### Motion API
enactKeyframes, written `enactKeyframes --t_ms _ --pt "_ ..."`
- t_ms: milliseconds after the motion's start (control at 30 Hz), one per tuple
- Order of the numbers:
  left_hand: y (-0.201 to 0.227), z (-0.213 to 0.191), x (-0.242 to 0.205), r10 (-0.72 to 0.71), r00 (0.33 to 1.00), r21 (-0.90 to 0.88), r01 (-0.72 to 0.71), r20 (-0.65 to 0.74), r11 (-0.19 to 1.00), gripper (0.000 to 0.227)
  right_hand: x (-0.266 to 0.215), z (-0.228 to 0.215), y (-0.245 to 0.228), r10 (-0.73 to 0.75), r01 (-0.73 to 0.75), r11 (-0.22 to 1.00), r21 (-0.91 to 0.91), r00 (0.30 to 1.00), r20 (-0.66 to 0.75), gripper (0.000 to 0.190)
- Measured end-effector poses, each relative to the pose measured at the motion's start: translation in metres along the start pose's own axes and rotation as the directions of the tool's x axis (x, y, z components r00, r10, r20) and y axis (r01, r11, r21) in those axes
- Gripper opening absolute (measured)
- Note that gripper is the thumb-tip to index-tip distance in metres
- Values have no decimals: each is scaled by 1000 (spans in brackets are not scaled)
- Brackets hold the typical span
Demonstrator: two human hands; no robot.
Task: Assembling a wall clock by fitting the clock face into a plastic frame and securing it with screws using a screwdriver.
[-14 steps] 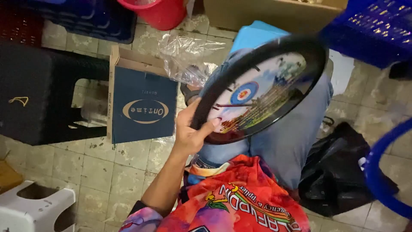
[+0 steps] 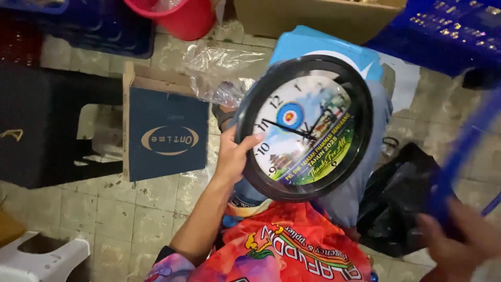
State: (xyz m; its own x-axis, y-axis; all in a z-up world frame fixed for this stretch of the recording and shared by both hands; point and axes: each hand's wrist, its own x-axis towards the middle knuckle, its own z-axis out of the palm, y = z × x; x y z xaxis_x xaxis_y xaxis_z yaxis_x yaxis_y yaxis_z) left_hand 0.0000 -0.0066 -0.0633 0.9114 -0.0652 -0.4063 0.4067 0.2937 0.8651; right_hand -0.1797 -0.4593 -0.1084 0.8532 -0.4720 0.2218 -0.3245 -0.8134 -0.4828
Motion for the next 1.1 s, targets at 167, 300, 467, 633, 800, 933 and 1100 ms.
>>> enactKeyframes --t_ms 167,300,467,633,800,933,1100 --pt "-13 -3 -8 -94 991 -14 94 -90 996 27 6 -39 -121 -305 260 936 238 935 179 48" --pt "-18 -1 -17 -80 996 -12 79 -34 997 36 20 -16 -165 -550 478 828 294 796 252 43" --pt "-24 1 -19 -112 993 -58 109 -47 992 57 27 5 -207 -678 552 711 436 702 217 48" --pt "16 18 -24 96 985 95 -110 143 989 95 38 -19 -164 -440 425 876 229 898 15 49" --pt "13 19 -19 268 949 215 -300 165 929 93 74 -57 -213 -420 358 887 292 887 192 69" --pt "23 22 -28 217 958 248 -260 185 933 73 80 -48 -197 -492 482 870 101 857 155 47" --pt "36 31 -39 205 966 281 -243 157 929 67 81 -46 -189 -351 332 936 114 905 242 50"
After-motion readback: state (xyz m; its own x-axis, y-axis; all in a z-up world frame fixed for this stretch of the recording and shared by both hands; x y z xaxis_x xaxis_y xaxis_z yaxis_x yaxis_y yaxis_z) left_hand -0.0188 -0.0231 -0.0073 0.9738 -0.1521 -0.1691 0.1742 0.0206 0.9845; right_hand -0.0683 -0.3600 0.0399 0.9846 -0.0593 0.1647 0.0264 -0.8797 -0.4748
